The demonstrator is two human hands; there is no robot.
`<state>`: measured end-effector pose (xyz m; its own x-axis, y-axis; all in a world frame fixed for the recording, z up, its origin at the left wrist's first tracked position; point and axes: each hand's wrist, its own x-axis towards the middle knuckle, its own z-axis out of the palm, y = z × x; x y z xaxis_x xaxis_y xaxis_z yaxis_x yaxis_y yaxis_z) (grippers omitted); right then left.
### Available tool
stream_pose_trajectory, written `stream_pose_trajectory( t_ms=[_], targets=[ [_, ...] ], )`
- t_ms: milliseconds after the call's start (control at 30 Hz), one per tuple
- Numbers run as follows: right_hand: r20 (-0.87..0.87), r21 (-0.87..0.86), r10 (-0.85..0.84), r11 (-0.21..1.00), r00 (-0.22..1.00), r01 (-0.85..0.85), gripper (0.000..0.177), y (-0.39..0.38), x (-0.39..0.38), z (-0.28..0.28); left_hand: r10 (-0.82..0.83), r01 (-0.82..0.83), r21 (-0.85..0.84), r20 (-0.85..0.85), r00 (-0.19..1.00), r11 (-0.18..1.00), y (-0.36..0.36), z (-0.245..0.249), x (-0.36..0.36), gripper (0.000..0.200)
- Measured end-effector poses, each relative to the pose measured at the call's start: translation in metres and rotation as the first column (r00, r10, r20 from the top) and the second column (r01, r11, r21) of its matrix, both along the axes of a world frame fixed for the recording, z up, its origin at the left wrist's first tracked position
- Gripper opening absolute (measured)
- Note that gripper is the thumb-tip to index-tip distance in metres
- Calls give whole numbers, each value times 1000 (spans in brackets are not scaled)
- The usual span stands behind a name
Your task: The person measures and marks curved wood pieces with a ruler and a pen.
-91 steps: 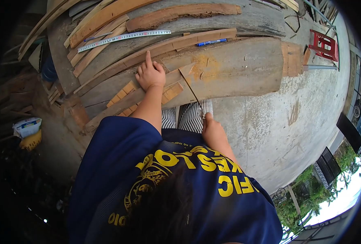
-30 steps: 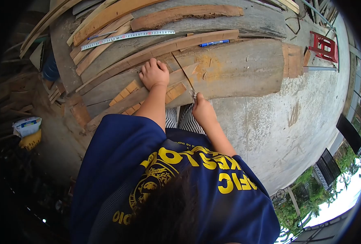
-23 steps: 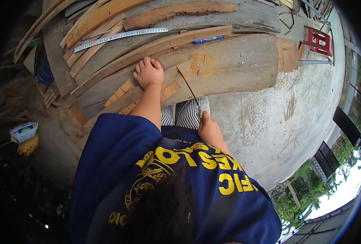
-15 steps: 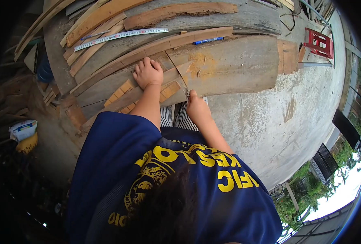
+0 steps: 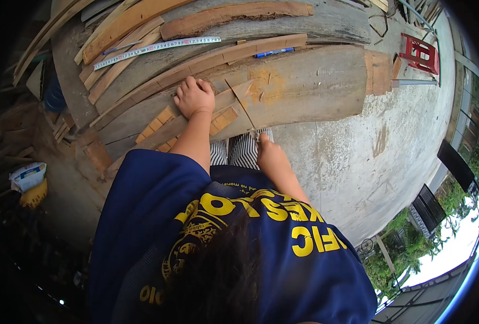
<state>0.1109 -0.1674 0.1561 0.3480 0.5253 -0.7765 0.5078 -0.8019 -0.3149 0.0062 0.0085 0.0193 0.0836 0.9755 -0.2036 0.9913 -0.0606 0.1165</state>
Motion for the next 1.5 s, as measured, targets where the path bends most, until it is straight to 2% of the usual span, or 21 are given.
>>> stream_pose_trajectory(
  t_ms=[100,300,367,433,567,633,733,767,867,967,1067,1200,1300,1400,1500],
  targets=[
    [-12,-24,-20,1000,1000,20,14,-18,0,10,4,-4,-32,-8,1000,999,0,2,-1,28],
    [5,58,-47,997,999,47,13,8,-22,-43,-4,4,-1,-13,1000,1000,4,-1,0,28],
    [-17,54,-93,994,996,94,13,-4,-8,-29,-7,7,-34,-12,1000,999,1,4,-1,28],
    [-34,-24,-59,998,998,58,13,-11,-1,1,-15,14,-9,-21,1000,1000,1,2,-2,27],
    [-2,-55,-88,995,996,87,12,-26,-3,-3,-5,5,3,-14,1000,1000,0,3,1,28],
    [5,110,-111,988,994,110,12,-4,-1,-40,-2,3,11,-19,1000,1000,1,2,1,28],
    [-90,201,-107,972,990,123,12,-6,3,-48,-8,8,13,-31,999,1000,5,-1,2,28],
    [-98,192,-113,973,989,130,12,-12,0,-46,-14,15,25,-26,1000,1000,4,-3,1,28],
    [-12,11,-43,999,999,43,13,-11,1,-6,-23,24,44,-26,999,999,2,-3,1,27],
    [-23,14,-39,999,999,40,13,-37,7,8,-16,17,22,-38,999,1000,-1,0,-1,27],
    [-19,92,-87,992,996,89,12,-33,-6,-33,-17,18,18,-35,999,1000,0,1,0,27],
    [-31,219,-116,968,993,120,12,9,-15,-69,-16,17,31,-23,1000,999,0,-2,-1,28],
    [-51,106,-71,991,996,76,11,-6,-2,-42,-11,11,3,-34,999,1000,1,0,-1,28],
    [-59,56,-104,993,993,107,11,-34,-1,-8,-7,8,9,-36,999,1000,0,1,0,27],
    [-54,50,-137,989,989,139,12,-33,-10,-21,-15,16,20,-29,999,1000,0,0,-1,27]
  ],
)
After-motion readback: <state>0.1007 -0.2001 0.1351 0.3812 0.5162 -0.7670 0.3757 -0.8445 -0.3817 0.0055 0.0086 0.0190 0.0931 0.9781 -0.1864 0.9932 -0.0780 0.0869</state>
